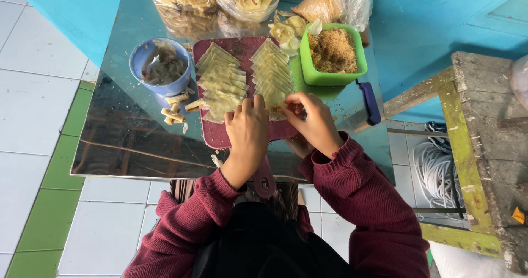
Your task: The person takes thin square pastry sheets, spoons filling from a bowl onto them, and rolls each sheet by hand into a cylinder, setting the finished rolls on the table. They occasionally reach into a green container of brown crumbs and add it to the sheets before rolling.
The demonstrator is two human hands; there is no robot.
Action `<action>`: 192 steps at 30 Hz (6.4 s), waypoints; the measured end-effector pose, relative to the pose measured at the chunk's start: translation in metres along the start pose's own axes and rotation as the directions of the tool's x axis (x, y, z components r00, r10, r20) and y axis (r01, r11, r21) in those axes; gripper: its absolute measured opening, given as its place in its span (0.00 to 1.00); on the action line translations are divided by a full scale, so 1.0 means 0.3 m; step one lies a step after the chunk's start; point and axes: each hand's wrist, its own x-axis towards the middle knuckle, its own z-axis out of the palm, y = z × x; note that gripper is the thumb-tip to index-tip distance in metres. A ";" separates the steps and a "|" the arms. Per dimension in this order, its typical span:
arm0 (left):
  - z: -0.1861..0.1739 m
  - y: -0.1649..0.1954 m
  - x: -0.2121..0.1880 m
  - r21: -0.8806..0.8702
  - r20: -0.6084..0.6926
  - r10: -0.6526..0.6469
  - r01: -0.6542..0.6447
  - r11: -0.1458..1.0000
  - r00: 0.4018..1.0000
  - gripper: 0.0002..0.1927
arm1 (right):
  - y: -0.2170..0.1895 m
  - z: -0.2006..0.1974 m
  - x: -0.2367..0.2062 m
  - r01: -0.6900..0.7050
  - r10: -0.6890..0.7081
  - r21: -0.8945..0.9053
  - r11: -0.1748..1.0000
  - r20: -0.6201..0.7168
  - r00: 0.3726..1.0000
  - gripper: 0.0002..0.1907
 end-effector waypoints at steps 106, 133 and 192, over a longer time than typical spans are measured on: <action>0.016 -0.053 0.089 -0.373 -0.037 0.191 -0.191 0.908 0.981 0.07 | 0.090 -0.055 0.156 0.100 -0.099 0.012 0.995 0.294 0.951 0.08; -0.093 -0.084 -0.001 -0.359 -0.114 0.392 -0.406 0.840 0.913 0.19 | 0.037 -0.043 0.108 0.368 -0.320 -0.208 0.906 0.229 0.919 0.11; 0.059 -0.066 0.083 -0.033 -0.219 0.414 -0.431 0.902 0.884 0.08 | 0.081 -0.019 0.118 0.440 -0.408 -0.320 0.839 0.164 0.898 0.09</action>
